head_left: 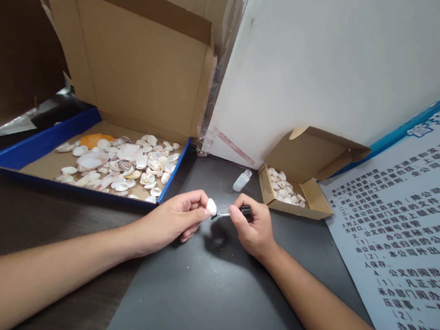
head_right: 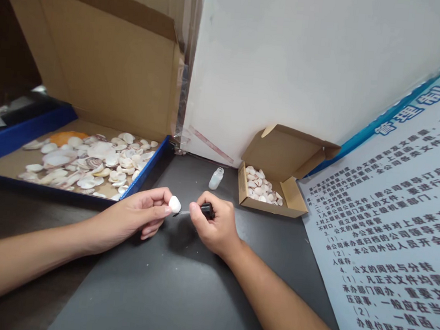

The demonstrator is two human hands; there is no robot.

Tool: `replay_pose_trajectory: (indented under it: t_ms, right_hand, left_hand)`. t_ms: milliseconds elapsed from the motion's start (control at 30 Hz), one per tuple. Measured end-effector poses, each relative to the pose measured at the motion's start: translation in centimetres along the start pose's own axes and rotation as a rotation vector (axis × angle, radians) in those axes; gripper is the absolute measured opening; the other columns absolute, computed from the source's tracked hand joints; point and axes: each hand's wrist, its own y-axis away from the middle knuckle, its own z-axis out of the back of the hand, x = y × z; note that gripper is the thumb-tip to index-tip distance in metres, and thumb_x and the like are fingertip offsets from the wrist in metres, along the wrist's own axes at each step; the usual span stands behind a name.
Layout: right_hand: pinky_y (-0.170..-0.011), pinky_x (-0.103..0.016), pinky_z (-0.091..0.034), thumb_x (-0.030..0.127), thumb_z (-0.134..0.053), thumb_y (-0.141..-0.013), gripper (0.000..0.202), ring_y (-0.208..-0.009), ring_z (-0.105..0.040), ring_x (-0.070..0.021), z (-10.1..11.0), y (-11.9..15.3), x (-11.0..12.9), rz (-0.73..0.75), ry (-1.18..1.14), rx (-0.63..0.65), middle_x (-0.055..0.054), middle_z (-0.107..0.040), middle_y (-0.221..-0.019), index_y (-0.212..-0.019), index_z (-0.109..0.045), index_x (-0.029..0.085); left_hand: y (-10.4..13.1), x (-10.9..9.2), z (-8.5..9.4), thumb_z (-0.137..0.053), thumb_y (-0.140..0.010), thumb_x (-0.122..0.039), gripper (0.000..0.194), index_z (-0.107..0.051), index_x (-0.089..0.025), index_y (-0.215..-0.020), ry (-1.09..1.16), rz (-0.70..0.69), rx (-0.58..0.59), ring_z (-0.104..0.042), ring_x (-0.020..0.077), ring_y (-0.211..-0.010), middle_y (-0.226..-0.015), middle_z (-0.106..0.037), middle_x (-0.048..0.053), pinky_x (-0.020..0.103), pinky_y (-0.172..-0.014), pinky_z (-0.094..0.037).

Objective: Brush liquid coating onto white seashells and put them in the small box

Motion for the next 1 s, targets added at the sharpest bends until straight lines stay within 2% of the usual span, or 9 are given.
replay_pose_trajectory:
  t_ms: [133, 433, 1000]
  right_hand:
    - [-0.046, -0.021, -0.029, 0.028, -0.055, -0.088, 0.028, -0.046, -0.032, -0.008, -0.02, -0.06, -0.04, 0.015, -0.03, 0.018, 0.007, -0.036, -0.051, -0.062, -0.045, 0.02]
    - [-0.045, -0.021, -0.027, 0.028, -0.055, -0.089, 0.03, -0.046, -0.029, -0.0079, -0.24, -0.01, -0.03, -0.025, 0.04, -0.053, 0.007, -0.033, -0.051, -0.062, -0.042, 0.021]
    - [-0.045, -0.021, -0.027, 0.027, -0.056, -0.088, 0.03, -0.046, -0.03, -0.0075, -0.45, -0.16, -0.04, -0.045, 0.13, -0.072, 0.008, -0.033, -0.051, -0.062, -0.043, 0.02]
  left_hand:
    - [0.06, -0.12, -0.05, -0.061, -0.086, -0.04, 0.025, -0.046, -0.02, -0.085, 0.012, 0.007, 0.004, -0.033, 0.0054, -0.043, -0.05, -0.039, -0.012, 0.018, -0.044, -0.031]
    - [0.09, -0.23, -0.06, -0.062, -0.086, -0.04, 0.025, -0.047, -0.02, -0.084, 0.039, 0.0, 0.013, -0.034, 0.0056, -0.044, -0.052, -0.039, -0.011, 0.017, -0.043, -0.032]
    - [0.17, -0.16, 0.15, -0.059, -0.088, -0.036, 0.022, -0.045, -0.021, -0.083, 0.092, 0.001, 0.007, -0.034, 0.0063, -0.045, -0.05, -0.039, -0.01, 0.018, -0.045, -0.032]
